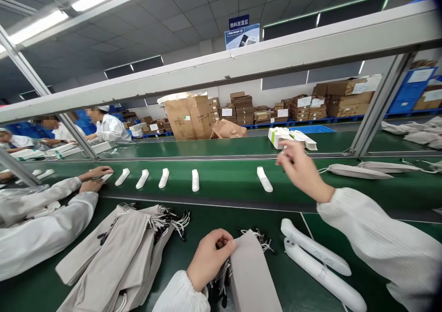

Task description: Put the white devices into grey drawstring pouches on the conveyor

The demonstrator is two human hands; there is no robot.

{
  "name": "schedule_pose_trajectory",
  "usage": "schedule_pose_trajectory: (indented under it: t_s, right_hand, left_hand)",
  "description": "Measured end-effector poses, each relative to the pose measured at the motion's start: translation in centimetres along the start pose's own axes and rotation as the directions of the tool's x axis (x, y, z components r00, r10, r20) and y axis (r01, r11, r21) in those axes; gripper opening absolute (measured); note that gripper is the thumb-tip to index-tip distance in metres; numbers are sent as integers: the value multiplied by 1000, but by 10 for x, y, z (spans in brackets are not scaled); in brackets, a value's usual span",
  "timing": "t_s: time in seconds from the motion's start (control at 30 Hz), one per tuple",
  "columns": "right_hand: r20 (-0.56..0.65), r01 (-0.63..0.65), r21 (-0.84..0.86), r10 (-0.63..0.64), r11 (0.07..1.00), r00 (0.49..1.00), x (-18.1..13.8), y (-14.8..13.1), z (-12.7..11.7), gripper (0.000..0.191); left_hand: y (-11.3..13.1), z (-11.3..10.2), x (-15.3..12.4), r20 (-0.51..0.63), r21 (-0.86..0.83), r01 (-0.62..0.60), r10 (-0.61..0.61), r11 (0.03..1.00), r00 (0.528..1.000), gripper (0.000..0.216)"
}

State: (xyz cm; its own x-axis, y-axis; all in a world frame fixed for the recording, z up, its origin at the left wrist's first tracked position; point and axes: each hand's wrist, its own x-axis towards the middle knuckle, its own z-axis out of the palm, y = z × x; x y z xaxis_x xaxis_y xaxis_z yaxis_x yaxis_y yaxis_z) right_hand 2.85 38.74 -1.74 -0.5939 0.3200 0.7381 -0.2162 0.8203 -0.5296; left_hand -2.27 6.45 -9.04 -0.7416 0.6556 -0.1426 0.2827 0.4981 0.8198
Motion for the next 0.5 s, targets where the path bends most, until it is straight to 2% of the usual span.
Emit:
schedule_pose_trajectory:
  t_s: [0.03, 0.1, 0.17, 0.23, 0.3, 0.37, 0.5]
  right_hand:
    - [149, -25, -183, 53, 983, 987, 0, 15, 13, 47]
    - [371, -55, -459, 247, 887, 895, -3, 41, 42, 63]
    - [446, -97, -615, 446, 783, 776, -8, 62, 69, 66]
    - [432, -153, -681, 561, 716, 706, -13, 78, 90, 65]
    - [407, -194, -696, 602, 692, 687, -18, 89, 102, 63]
    - [402, -215, -682, 604, 699, 689, -21, 95, 107, 66]
    - [439, -245, -549, 525, 799, 729, -24, 96, 102, 72]
  left_hand:
    - [0, 1, 1, 8, -17, 3, -3, 1000, 1000, 19]
    - [2, 2, 1, -15, -27, -13, 13, 1000, 1000, 13]
    - [5, 3, 1, -60, 15, -68, 68, 998, 996, 5]
    - [8, 4, 0, -109, 119, -154, 167, 981, 980, 6]
    - [10, 4, -1, -137, 276, -247, 293, 929, 946, 13]
    - [12, 5, -4, -136, 440, -329, 424, 836, 895, 17]
    - [15, 4, -8, -85, 600, -432, 590, 674, 803, 24]
